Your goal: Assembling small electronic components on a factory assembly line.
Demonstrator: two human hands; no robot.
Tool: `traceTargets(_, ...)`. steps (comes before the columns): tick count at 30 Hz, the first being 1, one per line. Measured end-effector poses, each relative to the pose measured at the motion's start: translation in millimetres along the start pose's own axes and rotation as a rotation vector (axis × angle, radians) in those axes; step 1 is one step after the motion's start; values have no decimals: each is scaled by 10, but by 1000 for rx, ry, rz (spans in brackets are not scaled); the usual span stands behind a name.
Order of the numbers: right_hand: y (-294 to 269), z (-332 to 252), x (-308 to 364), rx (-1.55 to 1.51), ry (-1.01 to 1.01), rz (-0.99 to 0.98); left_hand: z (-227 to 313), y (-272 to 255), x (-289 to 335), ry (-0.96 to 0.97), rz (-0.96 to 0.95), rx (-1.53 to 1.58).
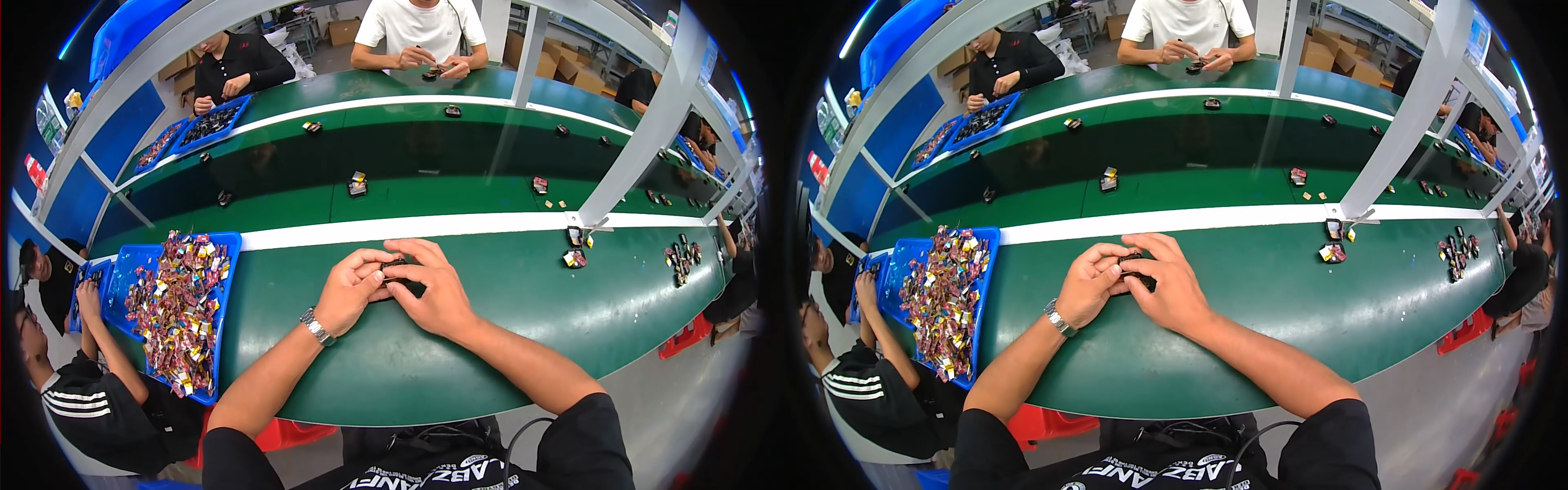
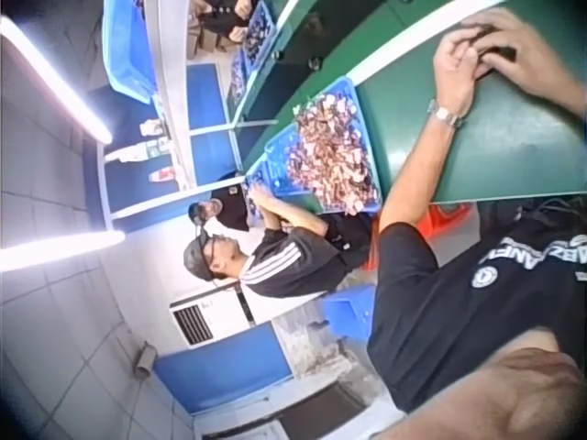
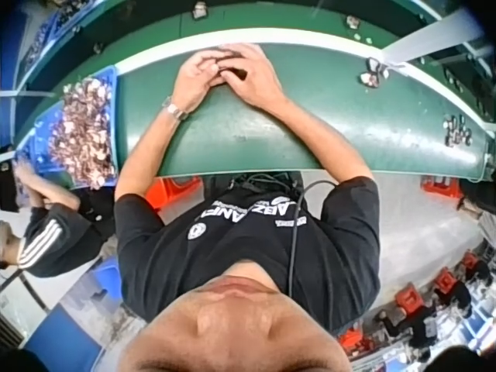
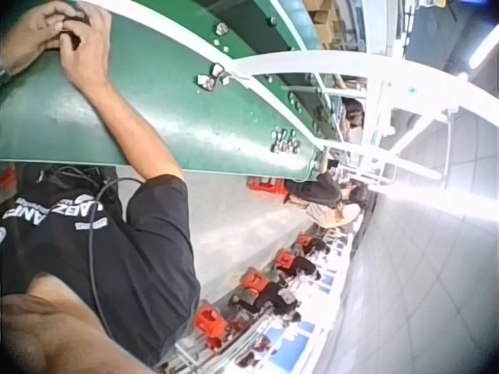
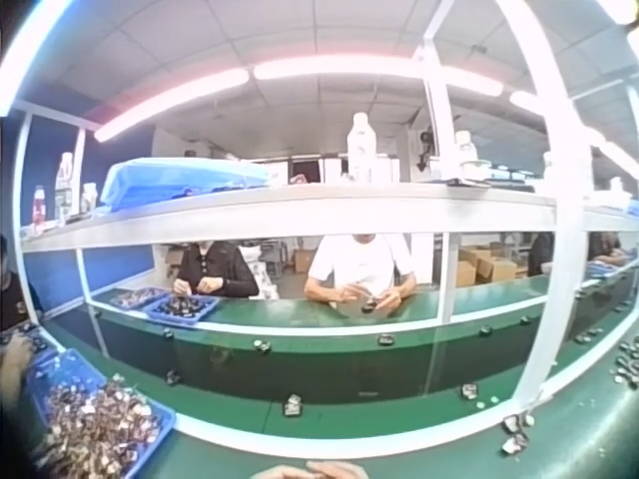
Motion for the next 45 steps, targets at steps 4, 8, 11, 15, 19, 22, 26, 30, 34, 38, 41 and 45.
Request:
traceTargets(4,-76,-34,-37,1,-40,-3,1,-36,0,23,-18,90)
traceTargets(8,-117,-16,-23,76,-72,4,3,-50,-1,19,-23,115)
traceTargets(11,-112,-15,-19,54,-52,2,0,-40,-8,23,-47,125)
traceTargets(15,-63,32,-7,-21,-6,-18,-15,-29,2,37,-63,139)
traceTargets(19,21,91,-30,-102,24,-37,-32,-50,-6,80,-24,153)
traceTargets(22,38,89,-17,-145,74,-97,-44,-48,9,73,2,115)
traceTargets(26,12,39,-58,-9,-33,-8,-3,-68,5,18,35,113)
traceTargets(30,-45,-18,-133,197,-263,45,13,-29,9,-12,43,110)
traceTargets(34,-22,18,-98,303,-307,42,58,8,14,-34,36,98)
traceTargets(38,-29,-61,-108,316,-278,45,58,-2,9,-44,49,102)
traceTargets(41,0,-49,-80,344,-249,40,70,13,7,-43,31,125)
traceTargets(45,36,-26,-62,435,-255,50,63,13,7,-61,40,113)
Point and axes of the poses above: each hand's wrist, its own x-axis away from the middle knuckle, its own y-axis out of the palm, z = x × y, the point moved 1 cm from there along -x, towards the middle knuckle, and after that the axes turned 3 degrees about -z, right-handed, at the moved point
